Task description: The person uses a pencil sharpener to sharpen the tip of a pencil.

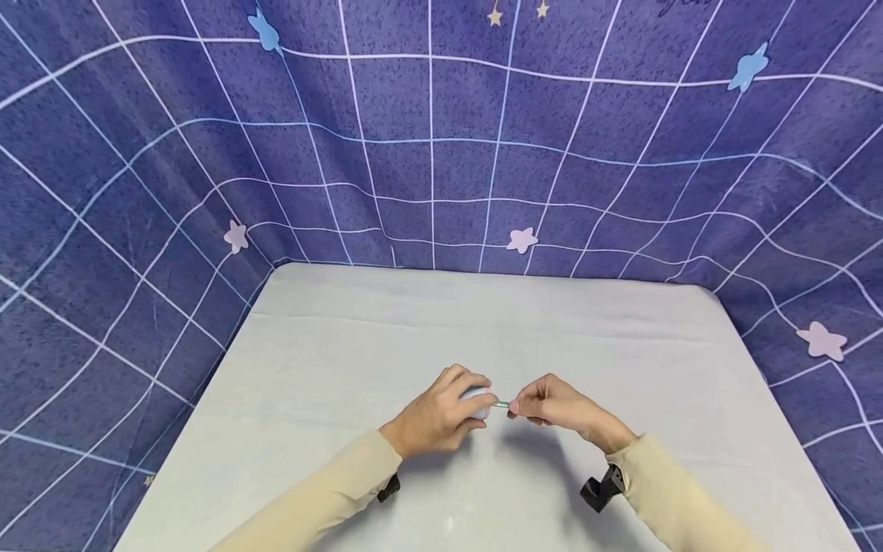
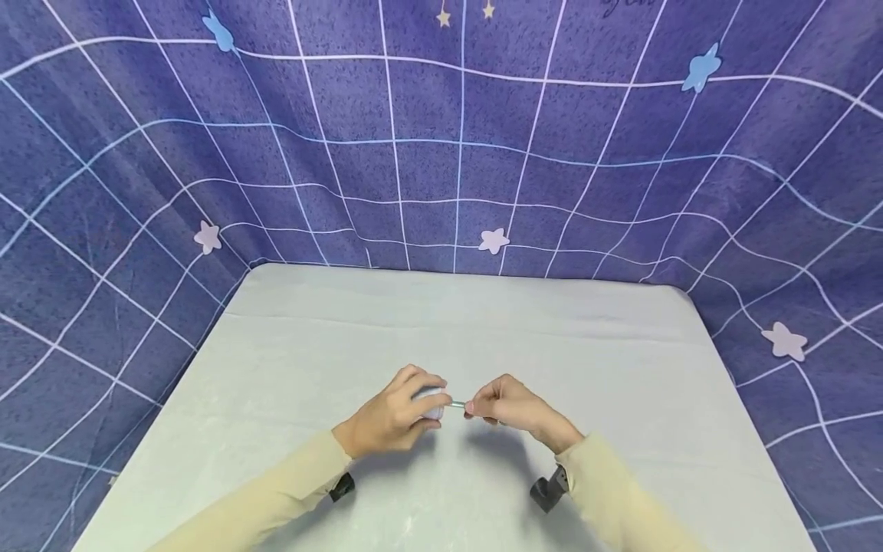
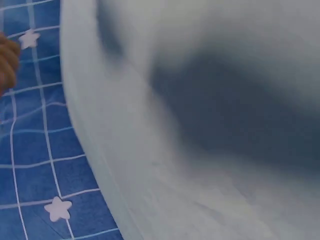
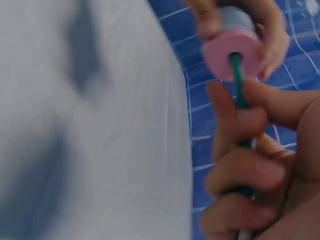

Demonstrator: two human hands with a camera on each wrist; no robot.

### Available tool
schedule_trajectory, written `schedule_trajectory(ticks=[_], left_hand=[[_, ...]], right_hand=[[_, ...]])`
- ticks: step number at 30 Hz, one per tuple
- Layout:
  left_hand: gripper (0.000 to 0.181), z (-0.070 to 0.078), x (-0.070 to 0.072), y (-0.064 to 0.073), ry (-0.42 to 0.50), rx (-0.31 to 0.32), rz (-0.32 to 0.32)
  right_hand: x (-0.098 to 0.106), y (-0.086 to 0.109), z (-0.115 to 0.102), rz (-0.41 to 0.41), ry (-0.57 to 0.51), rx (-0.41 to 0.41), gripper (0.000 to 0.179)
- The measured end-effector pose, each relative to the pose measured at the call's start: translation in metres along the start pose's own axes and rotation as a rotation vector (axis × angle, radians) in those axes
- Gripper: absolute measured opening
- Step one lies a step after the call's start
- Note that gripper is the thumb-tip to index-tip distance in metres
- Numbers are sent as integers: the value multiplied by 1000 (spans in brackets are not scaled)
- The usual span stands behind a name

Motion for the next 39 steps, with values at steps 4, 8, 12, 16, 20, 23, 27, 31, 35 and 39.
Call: schedule_trajectory(ticks=[4, 8, 12, 16, 20, 23, 27, 31, 35, 39], left_hand=[[38, -26, 0, -9, 247, 268, -71], [38, -53, -7, -11, 519, 589, -204], [34, -62, -17, -9, 823, 779, -349], [30, -59, -20, -8, 948, 820, -410], [33, -48, -12, -12, 633, 630, -327], [38, -32, -7, -11, 374, 400, -225], [42, -12, -4, -6, 170, 131, -132], [37, 0, -2, -4, -29, -62, -65], [23, 7, 1, -2, -159, -167, 9], [16, 10, 2, 0, -210, -209, 40]], right_hand=[[13, 2, -28, 181, 409, 236, 11], [12, 14, -59, 374, 809, 552, 14], [-2, 29, -77, 528, 1123, 868, 11], [-9, 36, -83, 588, 1224, 974, 26], [1, 16, -64, 344, 796, 666, 19], [4, 3, -29, 154, 259, 268, 17], [-2, 3, -5, 5, -91, -28, 23], [-5, 5, 3, -74, -180, -103, 27], [-4, 5, 4, -85, -210, -120, 27], [-2, 3, 3, -96, -208, -121, 29]])
Point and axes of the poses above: each hand's wrist, its own y-axis away from the middle knuckle, its own x-axis out of the back of the hand, z = x × y, the point moved 9 cm from there along -y, towards the middle knuckle, and after that the axes turned 14 degrees about x, right-handed, at the moved point
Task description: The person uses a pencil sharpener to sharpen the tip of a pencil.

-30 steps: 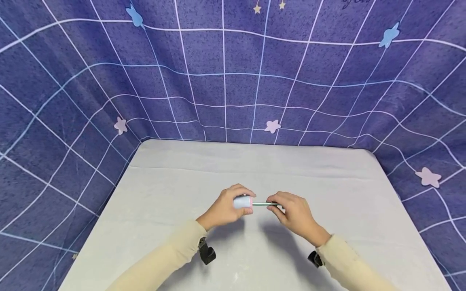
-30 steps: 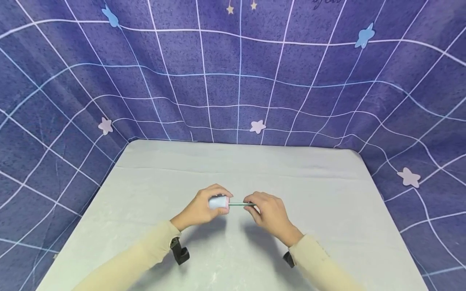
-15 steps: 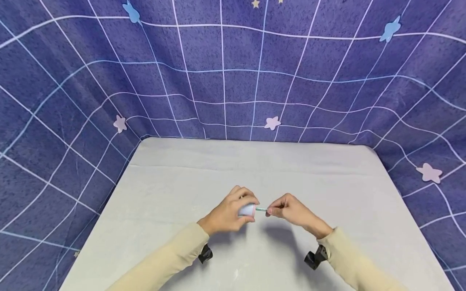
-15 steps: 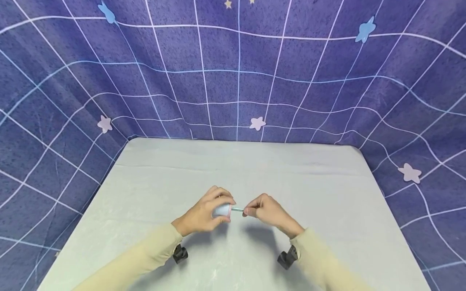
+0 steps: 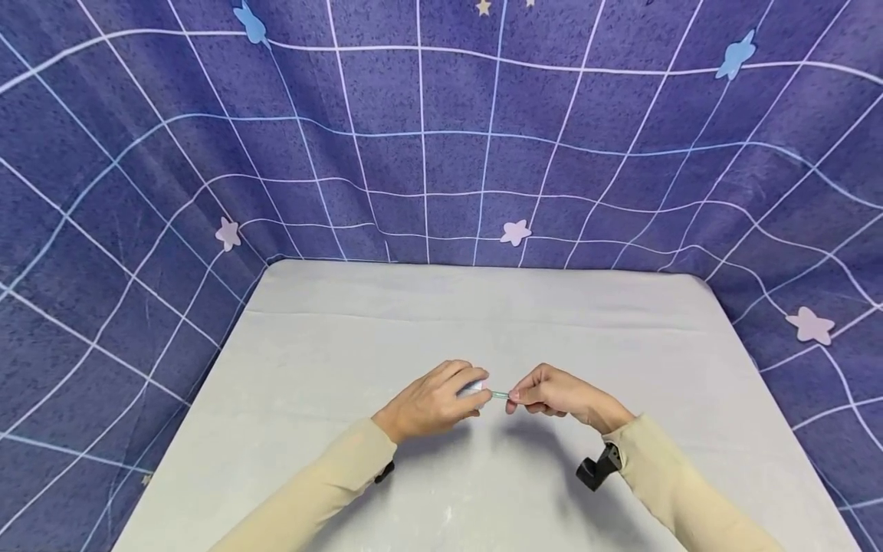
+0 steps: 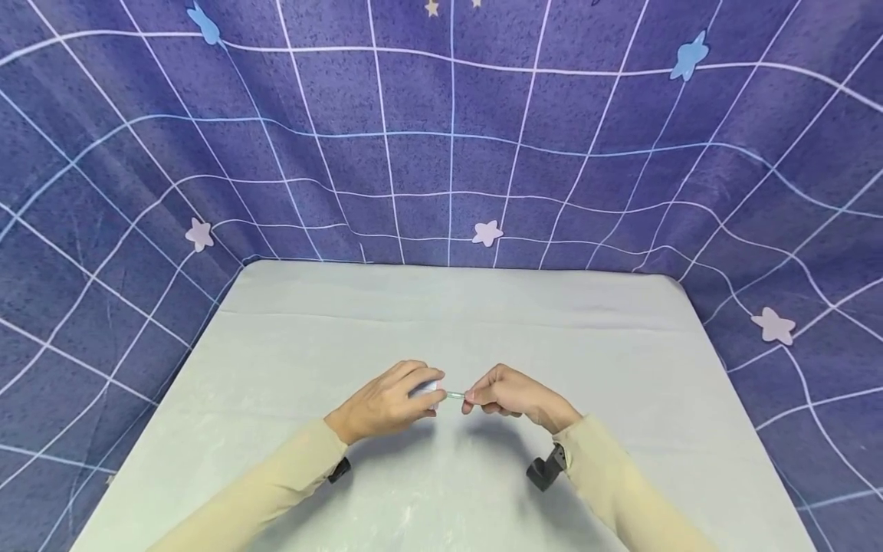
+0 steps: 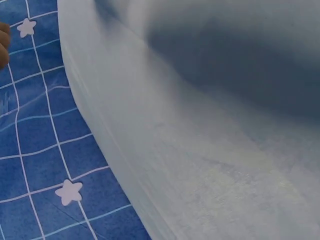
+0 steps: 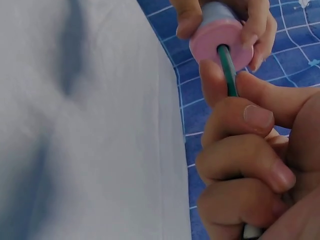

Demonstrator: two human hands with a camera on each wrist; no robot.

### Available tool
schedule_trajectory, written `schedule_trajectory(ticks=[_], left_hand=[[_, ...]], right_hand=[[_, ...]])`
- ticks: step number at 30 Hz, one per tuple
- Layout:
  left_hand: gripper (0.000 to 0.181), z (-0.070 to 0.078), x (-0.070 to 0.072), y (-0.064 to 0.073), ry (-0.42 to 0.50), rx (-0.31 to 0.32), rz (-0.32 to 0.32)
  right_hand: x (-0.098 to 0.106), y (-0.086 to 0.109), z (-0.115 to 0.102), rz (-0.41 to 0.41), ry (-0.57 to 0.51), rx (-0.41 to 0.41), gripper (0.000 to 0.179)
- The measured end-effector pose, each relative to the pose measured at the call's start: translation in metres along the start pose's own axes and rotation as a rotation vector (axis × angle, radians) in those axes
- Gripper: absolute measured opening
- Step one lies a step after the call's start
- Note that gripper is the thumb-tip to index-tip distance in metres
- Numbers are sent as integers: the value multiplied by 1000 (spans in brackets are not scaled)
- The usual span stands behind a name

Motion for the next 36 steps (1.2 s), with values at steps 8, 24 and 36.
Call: schedule_trajectory(ticks=[8, 24, 36], left_hand=[[20, -29, 16, 8, -12, 102, 115], [29, -57, 23, 10, 197, 308, 149], [48, -94, 9, 29, 546, 800, 186]], right_hand=[[22, 16, 6, 11, -35, -35, 32], [39, 24, 4, 142, 11, -22, 34], [59, 32, 9, 416, 85, -14, 30]])
Point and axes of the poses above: each hand's wrist, its own y-axis away from the middle knuckle, its own x-axis out of the back of the hand, z = x × y, the point moved 9 cm from there along -y, towards the middle knuckle, and after that the axes turned 14 degrees about x, right-handed, at the moved point
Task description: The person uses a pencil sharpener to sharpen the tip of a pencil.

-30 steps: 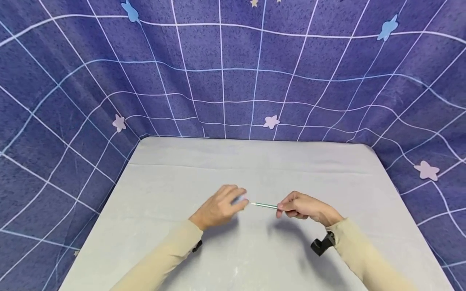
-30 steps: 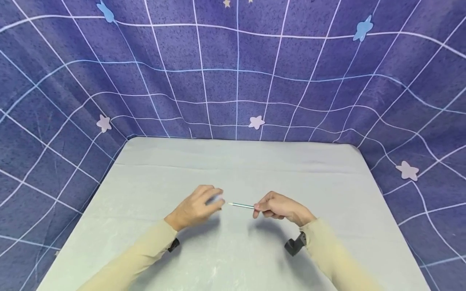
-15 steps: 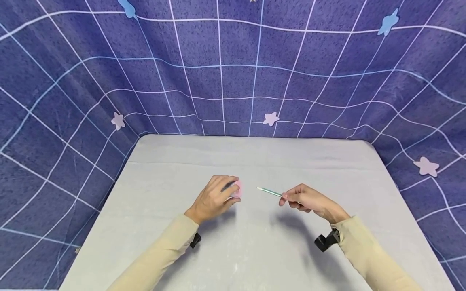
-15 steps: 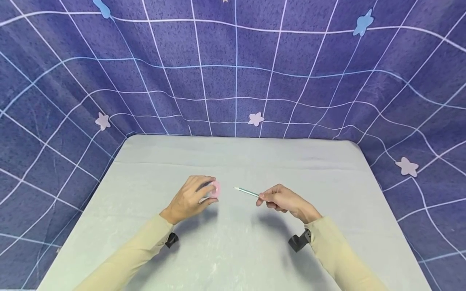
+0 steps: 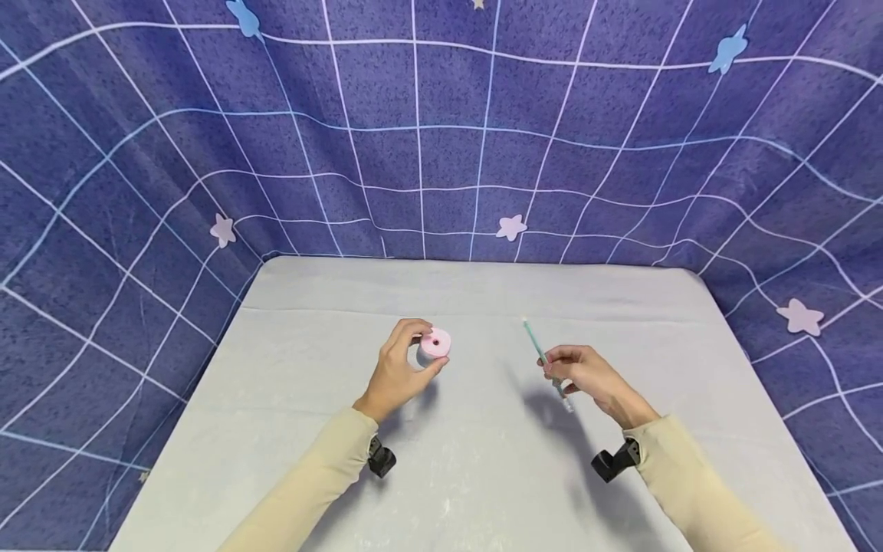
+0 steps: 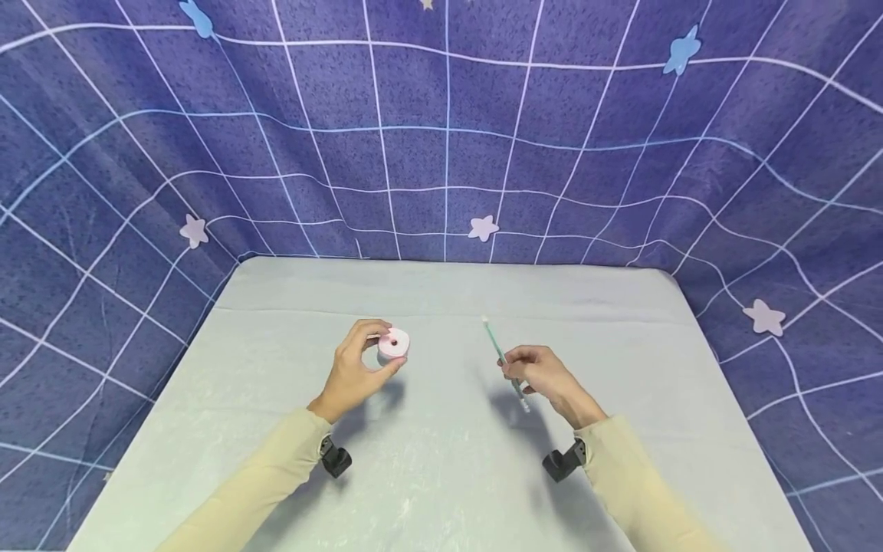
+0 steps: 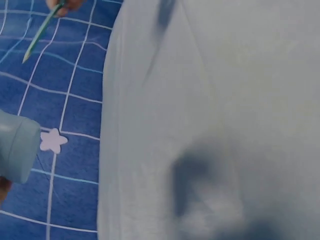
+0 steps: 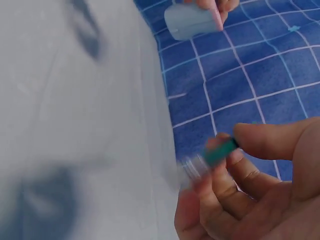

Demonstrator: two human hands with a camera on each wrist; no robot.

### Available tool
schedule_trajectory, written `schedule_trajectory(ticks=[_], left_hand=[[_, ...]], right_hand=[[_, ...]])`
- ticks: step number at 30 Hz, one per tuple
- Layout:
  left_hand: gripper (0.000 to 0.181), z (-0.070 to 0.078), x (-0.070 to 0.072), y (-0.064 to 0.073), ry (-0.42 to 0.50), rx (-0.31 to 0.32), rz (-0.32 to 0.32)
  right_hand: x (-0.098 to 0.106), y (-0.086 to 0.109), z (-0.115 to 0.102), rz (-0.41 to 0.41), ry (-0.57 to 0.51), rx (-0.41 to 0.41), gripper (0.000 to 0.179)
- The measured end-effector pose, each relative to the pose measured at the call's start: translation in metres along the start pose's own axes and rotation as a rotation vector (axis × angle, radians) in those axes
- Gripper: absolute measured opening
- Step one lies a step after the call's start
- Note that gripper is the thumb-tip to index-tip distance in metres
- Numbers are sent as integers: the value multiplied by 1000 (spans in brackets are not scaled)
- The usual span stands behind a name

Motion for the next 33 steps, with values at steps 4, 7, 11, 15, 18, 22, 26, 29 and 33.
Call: schedule_trajectory(ticks=[4, 7, 11, 15, 18, 22, 26, 29, 33], left_hand=[[48, -14, -4, 2, 63, 112, -10], [48, -22, -10, 4, 72, 164, -42], [48, -31, -19, 8, 63, 207, -77], [46, -41, -25, 13, 47, 210, -77], [46, -48, -29, 18, 27, 216, -71], [46, -58, -37, 23, -31, 248, -90], [46, -68, -44, 27, -78, 288, -118], [47, -75, -46, 30, -94, 318, -126], [49, -83, -48, 34, -119, 346, -133]], right_hand=[[1, 0, 15, 28, 28, -30, 23], [0, 0, 28, 64, 32, -54, 18], [-4, -1, 43, 98, 63, -73, 16], [-8, -3, 59, 125, 126, -91, 14], [-10, -4, 69, 157, 200, -99, 13], [-12, -4, 75, 188, 324, -83, 12], [-15, -2, 79, 205, 399, -68, 13], [-17, -1, 82, 208, 425, -68, 14], [-19, -3, 83, 206, 468, -64, 16]])
Point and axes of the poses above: each hand's wrist, its own y-axis away from the middle knuckle, its own x-axis out of the back of the hand, z = x × y, the point moved 9 cm from there along -y, towards the middle knuckle, and after that the axes turned 14 degrees about x, right-handed, at the moved point
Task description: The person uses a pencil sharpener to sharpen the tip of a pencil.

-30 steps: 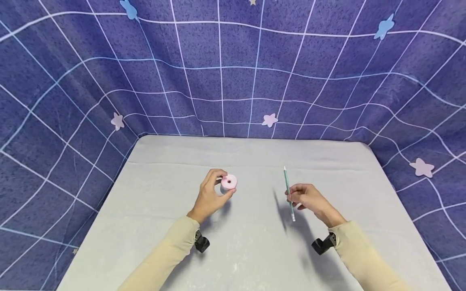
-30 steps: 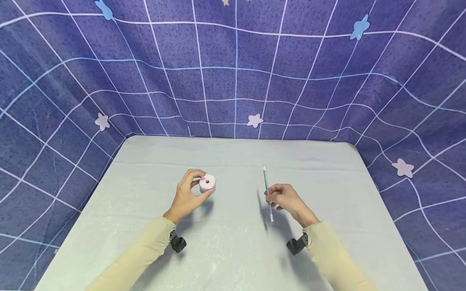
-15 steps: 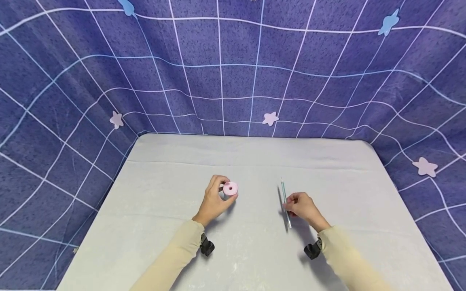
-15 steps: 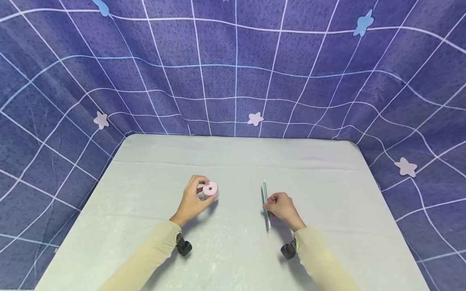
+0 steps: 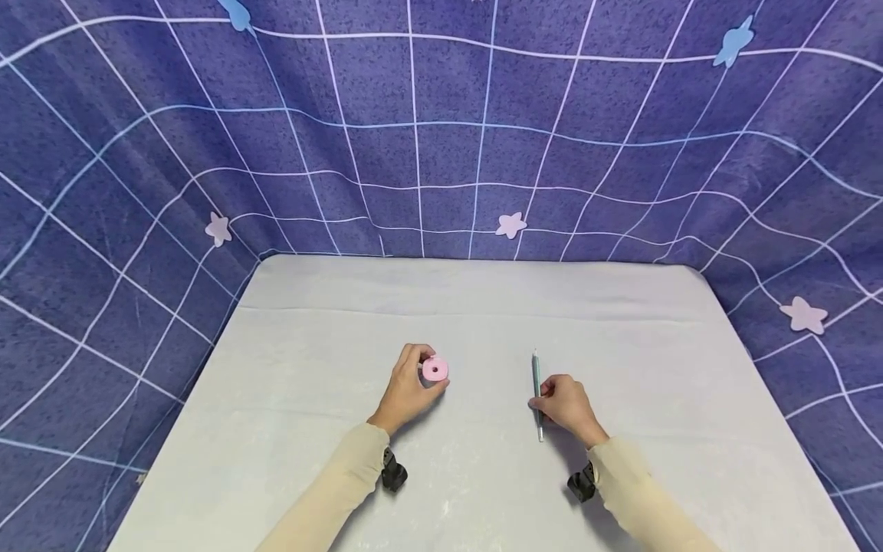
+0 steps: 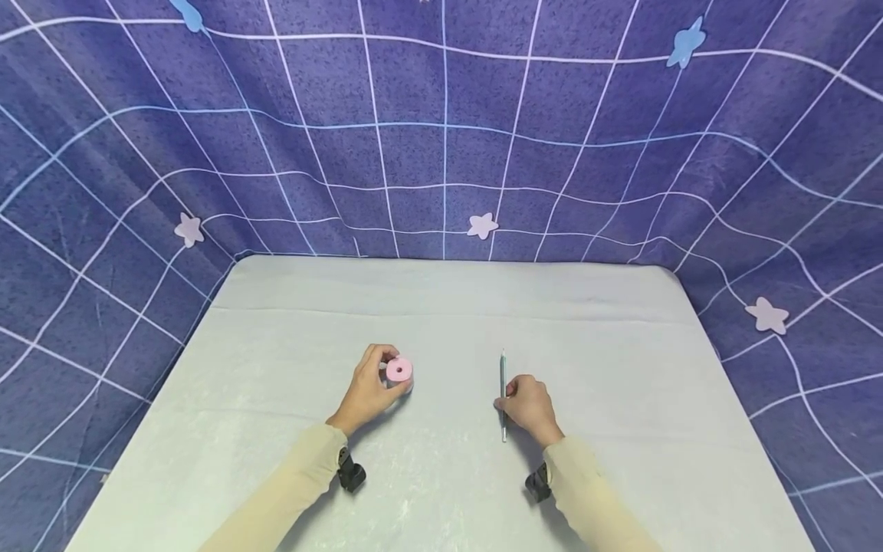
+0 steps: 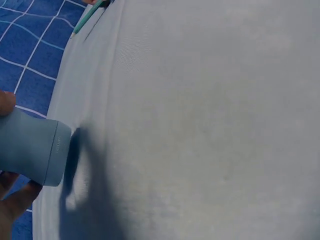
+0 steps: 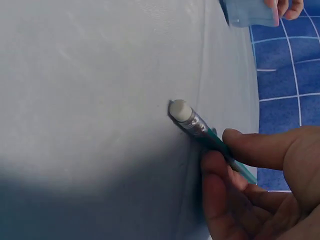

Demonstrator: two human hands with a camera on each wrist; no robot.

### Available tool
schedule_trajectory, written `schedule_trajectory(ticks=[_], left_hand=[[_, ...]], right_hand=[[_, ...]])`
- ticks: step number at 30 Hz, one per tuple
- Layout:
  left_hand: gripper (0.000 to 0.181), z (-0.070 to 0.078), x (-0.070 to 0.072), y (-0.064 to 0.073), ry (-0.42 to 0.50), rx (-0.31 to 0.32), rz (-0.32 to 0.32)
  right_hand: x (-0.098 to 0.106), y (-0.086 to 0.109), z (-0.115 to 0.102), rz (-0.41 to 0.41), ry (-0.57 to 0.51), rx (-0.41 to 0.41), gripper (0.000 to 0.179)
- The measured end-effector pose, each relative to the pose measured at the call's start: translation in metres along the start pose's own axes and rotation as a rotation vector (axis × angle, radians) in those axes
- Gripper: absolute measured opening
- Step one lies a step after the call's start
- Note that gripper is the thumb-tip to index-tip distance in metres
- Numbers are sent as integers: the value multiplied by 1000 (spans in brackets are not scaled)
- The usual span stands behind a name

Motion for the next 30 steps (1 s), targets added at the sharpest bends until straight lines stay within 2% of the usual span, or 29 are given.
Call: schedule_trajectory(ticks=[5, 11, 19, 23, 26, 28, 30], left_hand=[[51, -7, -6, -3, -13, 27, -7], [51, -9, -13, -9, -36, 15, -27], [51, -17, -9, -7, -51, 48, -35], [54, -18, -10, -5, -54, 54, -68], [61, -18, -4, -6, -59, 80, -94], [67, -17, 7, -12, -72, 102, -103], [75, -13, 22, -24, -115, 130, -101]], right_hand=[[3, -4, -1, 6, 70, 19, 17], [4, -15, 2, -2, 117, 1, 20], [-7, -20, 2, -44, 149, -19, 27], [-3, -15, -1, -48, 145, 6, 29], [9, -14, -1, -53, 150, 15, 33], [23, -17, 1, -56, 172, 10, 38], [45, -23, 6, -43, 215, 2, 47]])
Point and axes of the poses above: each hand's wrist, its own y-axis away from the middle knuckle, its own x-axis out of the back of the hand, z = x × y, the point moved 9 cm from there along -y, towards the middle knuckle, and after that the axes turned 14 degrees about x, right-handed, at the moved point
